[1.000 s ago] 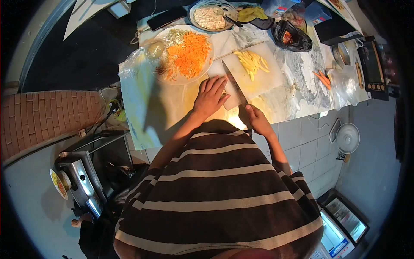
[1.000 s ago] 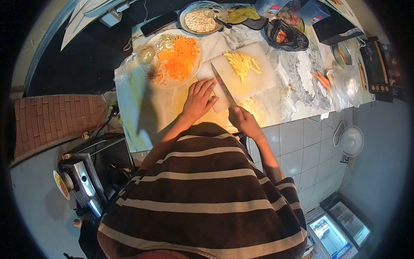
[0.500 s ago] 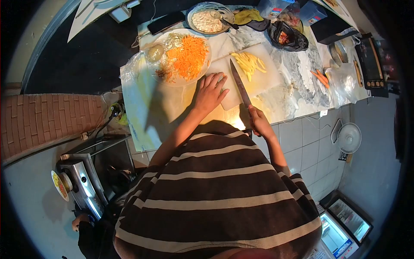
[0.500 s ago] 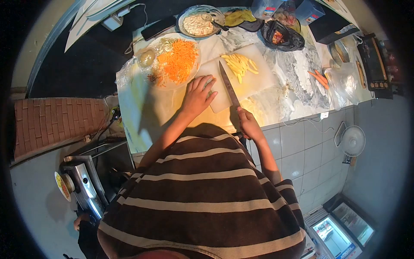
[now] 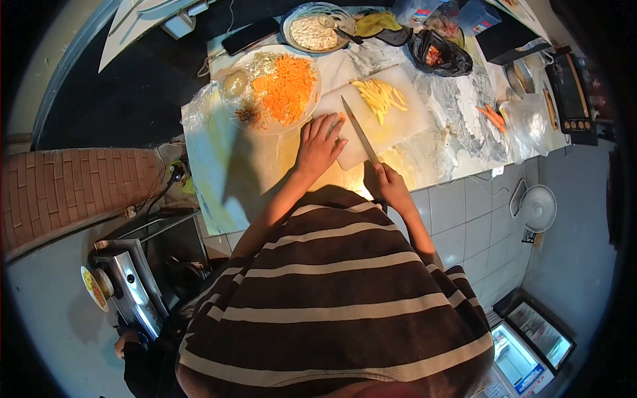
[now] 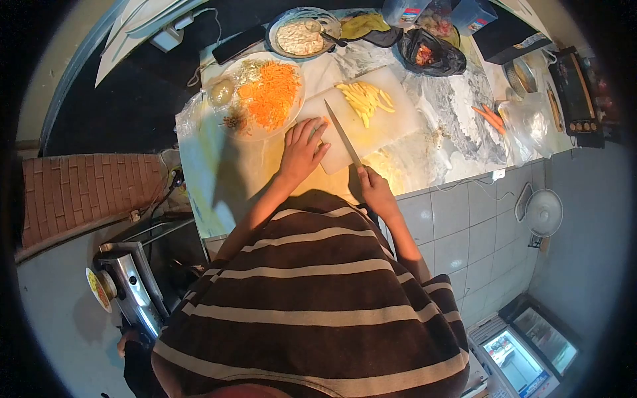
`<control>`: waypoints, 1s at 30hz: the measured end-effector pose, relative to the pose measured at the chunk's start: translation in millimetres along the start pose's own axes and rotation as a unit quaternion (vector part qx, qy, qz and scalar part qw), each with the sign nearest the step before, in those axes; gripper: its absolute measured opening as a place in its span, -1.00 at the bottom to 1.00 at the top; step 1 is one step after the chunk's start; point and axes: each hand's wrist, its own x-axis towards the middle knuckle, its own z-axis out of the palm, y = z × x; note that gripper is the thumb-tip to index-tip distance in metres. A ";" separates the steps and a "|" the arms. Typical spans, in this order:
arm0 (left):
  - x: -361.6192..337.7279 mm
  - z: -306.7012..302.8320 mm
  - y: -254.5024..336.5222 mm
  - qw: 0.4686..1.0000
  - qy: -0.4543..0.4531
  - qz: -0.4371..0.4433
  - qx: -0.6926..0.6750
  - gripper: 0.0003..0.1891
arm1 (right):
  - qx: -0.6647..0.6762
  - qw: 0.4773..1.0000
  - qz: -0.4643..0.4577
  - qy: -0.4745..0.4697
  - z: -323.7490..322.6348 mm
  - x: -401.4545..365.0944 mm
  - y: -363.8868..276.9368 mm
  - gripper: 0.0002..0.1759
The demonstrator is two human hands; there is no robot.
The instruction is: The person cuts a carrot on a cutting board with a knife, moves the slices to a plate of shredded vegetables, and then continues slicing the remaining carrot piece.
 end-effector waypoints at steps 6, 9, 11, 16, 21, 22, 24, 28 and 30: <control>4.2 -0.7 4.7 1.000 0.006 -0.010 0.004 -0.49 | -0.034 0.999 -0.013 0.001 -3.1 -2.6 -10.5 -0.51; 5.7 0.2 5.2 1.000 0.012 -0.001 0.022 -0.49 | -0.058 0.998 -0.021 0.007 -5.5 -3.7 -10.4 -0.51; 4.7 1.4 3.8 1.000 0.010 -0.003 0.018 -0.49 | -0.069 0.997 -0.036 0.019 -7.9 -2.8 -14.8 -0.52; 3.6 5.8 1.4 1.000 0.004 -0.001 0.027 -0.49 | -0.079 0.997 -0.008 -0.003 -9.1 5.1 -14.5 -0.50; 4.2 6.1 0.4 1.000 -0.003 0.003 0.021 -0.47 | -0.073 0.997 0.005 -0.015 -5.6 7.2 -15.1 -0.45; 4.4 5.9 0.1 1.000 -0.004 0.001 0.021 -0.47 | -0.068 0.998 0.003 -0.013 -5.0 7.5 -14.4 -0.44; 5.4 4.0 0.2 1.000 -0.015 0.003 0.011 -0.46 | -0.055 0.998 0.002 -0.017 -5.9 6.0 -18.5 -0.44; 8.3 1.6 1.2 1.000 -0.018 0.013 0.009 -0.45 | -0.023 0.999 -0.013 -0.017 -7.8 6.8 -16.9 -0.45; 8.3 2.8 0.7 1.000 -0.020 0.007 0.007 -0.44 | -0.021 1.000 -0.004 -0.013 -8.1 7.5 -17.4 -0.46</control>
